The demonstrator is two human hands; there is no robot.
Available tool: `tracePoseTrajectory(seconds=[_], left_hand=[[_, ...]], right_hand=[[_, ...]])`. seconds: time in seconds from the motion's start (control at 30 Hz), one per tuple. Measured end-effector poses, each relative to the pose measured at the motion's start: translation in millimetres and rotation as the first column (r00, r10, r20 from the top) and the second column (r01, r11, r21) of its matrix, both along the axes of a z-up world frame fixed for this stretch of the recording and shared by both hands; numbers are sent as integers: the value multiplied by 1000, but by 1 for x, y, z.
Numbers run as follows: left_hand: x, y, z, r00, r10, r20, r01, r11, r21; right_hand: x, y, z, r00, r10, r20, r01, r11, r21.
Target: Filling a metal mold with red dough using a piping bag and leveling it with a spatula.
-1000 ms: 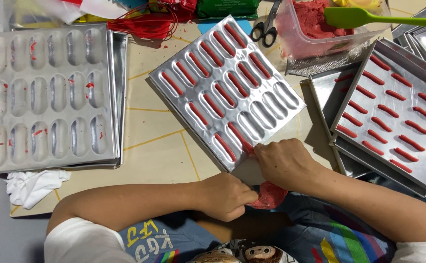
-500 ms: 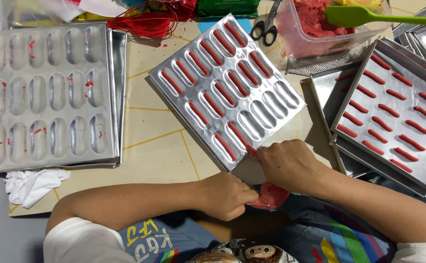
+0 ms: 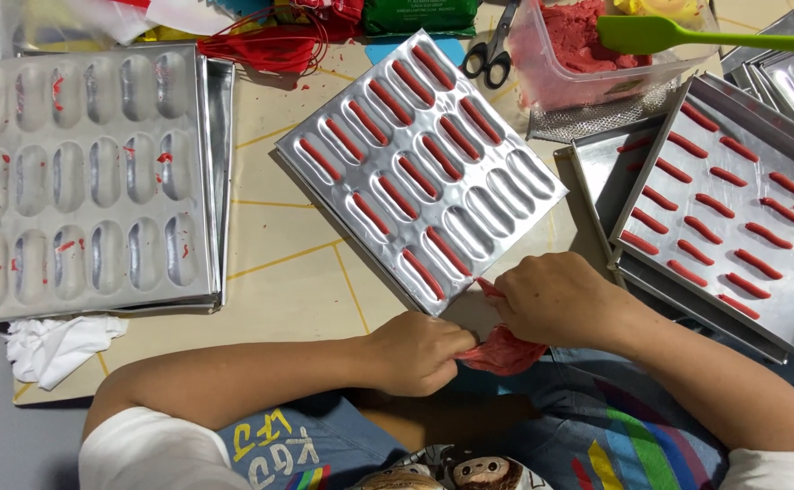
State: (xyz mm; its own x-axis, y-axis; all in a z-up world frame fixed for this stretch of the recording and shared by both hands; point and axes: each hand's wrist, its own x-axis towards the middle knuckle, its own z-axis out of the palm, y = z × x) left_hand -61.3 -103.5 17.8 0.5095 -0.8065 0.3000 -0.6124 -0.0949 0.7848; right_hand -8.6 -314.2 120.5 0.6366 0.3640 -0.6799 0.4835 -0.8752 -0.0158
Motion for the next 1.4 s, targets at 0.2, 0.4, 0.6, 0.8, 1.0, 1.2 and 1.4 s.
tracePoseTrajectory(seconds=[0.2, 0.4, 0.6, 0.8, 1.0, 1.2, 1.4], left_hand=[[-2, 1, 4, 1000, 31, -1, -31, 1000, 3], [-10, -1, 9, 986, 158, -50, -155, 987, 48], [-16, -1, 6, 995, 98, 36, -99, 995, 14], [-12, 1, 7, 998, 27, 48, -24, 998, -61], [-13, 0, 1, 999, 34, 40, -32, 999, -44], [-12, -1, 2, 999, 36, 22, -35, 999, -31], [-12, -1, 1, 998, 42, 51, -40, 999, -33]], right_hand=[[6, 5, 30, 930, -357, 82, 343, 927, 150], [12, 1, 19, 890, -452, 58, 389, 819, 421], [14, 6, 6, 877, -478, -45, 461, 810, 364], [19, -7, -6, 901, -410, -141, 426, 774, 468], [28, -21, -17, 784, -492, -378, 579, 362, 731], [32, -24, -32, 773, -534, -343, 551, 294, 781], [32, -27, -42, 670, -565, -481, 677, 199, 709]])
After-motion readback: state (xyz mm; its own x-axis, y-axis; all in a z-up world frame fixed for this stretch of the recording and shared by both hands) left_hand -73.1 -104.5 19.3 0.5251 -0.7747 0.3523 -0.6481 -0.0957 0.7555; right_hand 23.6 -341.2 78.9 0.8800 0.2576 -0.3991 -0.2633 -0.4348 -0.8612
